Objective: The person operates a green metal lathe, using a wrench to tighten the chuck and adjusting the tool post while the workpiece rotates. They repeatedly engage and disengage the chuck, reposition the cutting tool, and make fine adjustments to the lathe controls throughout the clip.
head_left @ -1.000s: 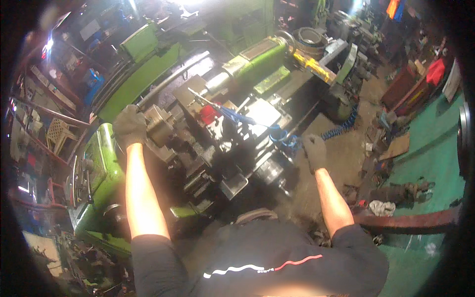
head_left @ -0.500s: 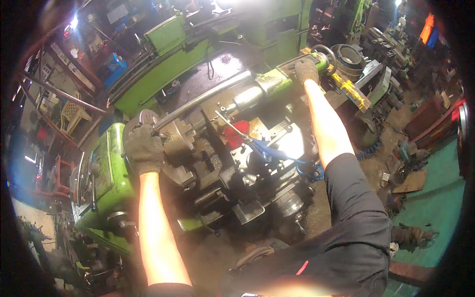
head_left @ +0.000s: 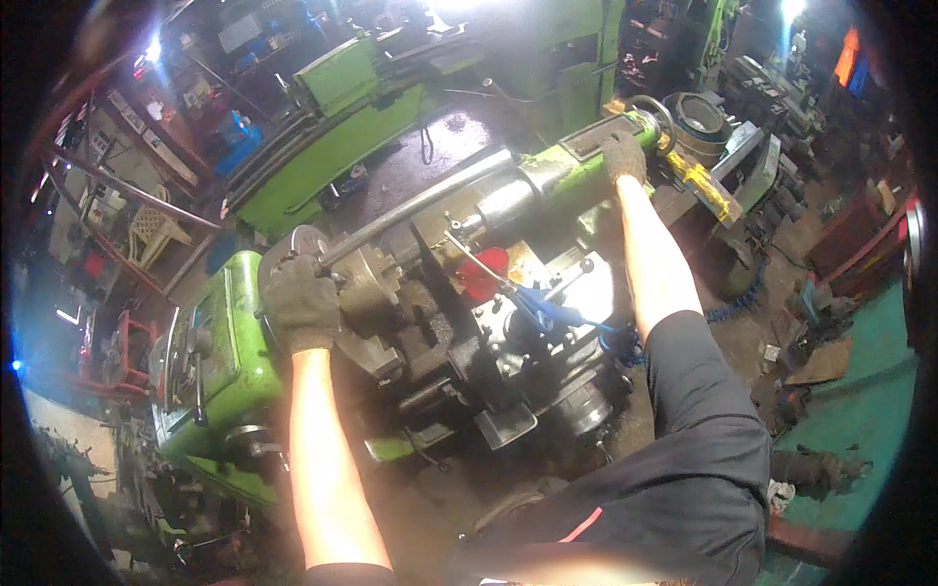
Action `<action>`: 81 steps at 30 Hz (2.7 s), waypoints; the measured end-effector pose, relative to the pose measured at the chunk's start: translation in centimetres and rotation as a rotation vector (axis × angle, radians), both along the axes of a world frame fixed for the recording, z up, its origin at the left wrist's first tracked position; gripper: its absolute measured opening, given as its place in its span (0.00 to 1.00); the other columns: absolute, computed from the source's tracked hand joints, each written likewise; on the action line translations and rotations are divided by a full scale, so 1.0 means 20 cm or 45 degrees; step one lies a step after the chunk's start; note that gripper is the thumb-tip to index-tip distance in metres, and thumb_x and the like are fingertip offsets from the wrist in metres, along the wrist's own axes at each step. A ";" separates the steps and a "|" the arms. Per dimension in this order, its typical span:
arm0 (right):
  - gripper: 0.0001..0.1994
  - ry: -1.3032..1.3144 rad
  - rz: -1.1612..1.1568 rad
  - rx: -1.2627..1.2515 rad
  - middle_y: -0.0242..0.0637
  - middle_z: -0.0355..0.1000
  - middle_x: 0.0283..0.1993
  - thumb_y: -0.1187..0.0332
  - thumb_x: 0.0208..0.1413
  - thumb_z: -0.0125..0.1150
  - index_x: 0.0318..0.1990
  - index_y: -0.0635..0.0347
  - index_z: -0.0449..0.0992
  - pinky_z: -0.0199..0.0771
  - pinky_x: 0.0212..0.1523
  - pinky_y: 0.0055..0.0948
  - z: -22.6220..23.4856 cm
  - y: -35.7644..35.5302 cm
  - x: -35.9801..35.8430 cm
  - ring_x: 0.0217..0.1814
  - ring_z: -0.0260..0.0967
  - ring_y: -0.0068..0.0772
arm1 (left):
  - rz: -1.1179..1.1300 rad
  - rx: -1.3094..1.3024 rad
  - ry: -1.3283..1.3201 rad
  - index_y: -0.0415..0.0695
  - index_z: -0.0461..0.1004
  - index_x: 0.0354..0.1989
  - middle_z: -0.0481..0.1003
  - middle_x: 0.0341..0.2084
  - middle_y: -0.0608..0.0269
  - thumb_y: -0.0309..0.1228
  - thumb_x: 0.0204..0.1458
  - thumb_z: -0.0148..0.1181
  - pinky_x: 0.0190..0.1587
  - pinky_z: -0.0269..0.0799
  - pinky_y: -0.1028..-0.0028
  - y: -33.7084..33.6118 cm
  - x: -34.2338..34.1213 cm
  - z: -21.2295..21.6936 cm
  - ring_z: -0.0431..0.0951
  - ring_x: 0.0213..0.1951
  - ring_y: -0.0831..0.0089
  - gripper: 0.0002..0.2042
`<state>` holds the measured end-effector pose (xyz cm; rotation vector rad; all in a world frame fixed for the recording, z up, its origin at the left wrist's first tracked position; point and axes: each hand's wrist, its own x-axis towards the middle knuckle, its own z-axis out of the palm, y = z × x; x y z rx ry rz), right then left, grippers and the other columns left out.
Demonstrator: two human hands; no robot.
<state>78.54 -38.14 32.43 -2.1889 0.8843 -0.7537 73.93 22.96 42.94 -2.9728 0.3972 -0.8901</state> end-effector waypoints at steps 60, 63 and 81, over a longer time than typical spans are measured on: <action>0.23 1.361 -1.189 0.467 0.52 0.85 0.58 0.47 0.67 0.71 0.60 0.51 0.86 0.83 0.62 0.58 -1.40 0.89 -5.16 0.60 0.84 0.61 | 0.014 0.282 0.418 0.45 0.74 0.69 0.83 0.60 0.46 0.52 0.63 0.66 0.60 0.78 0.46 0.18 0.60 -0.15 0.83 0.60 0.43 0.31; 0.26 1.310 -0.998 0.595 0.52 0.84 0.59 0.46 0.66 0.72 0.62 0.52 0.85 0.84 0.61 0.58 -1.37 0.89 -5.25 0.60 0.84 0.60 | 0.037 0.288 0.421 0.45 0.72 0.71 0.83 0.61 0.45 0.52 0.63 0.65 0.61 0.77 0.45 0.18 0.61 -0.17 0.83 0.61 0.42 0.33; 0.15 0.817 -1.642 0.280 0.56 0.85 0.58 0.58 0.69 0.65 0.52 0.59 0.86 0.82 0.59 0.50 -1.33 1.01 -4.99 0.58 0.83 0.67 | -0.076 0.415 0.510 0.40 0.66 0.79 0.79 0.66 0.34 0.52 0.67 0.64 0.68 0.74 0.46 0.35 0.75 0.02 0.79 0.67 0.37 0.38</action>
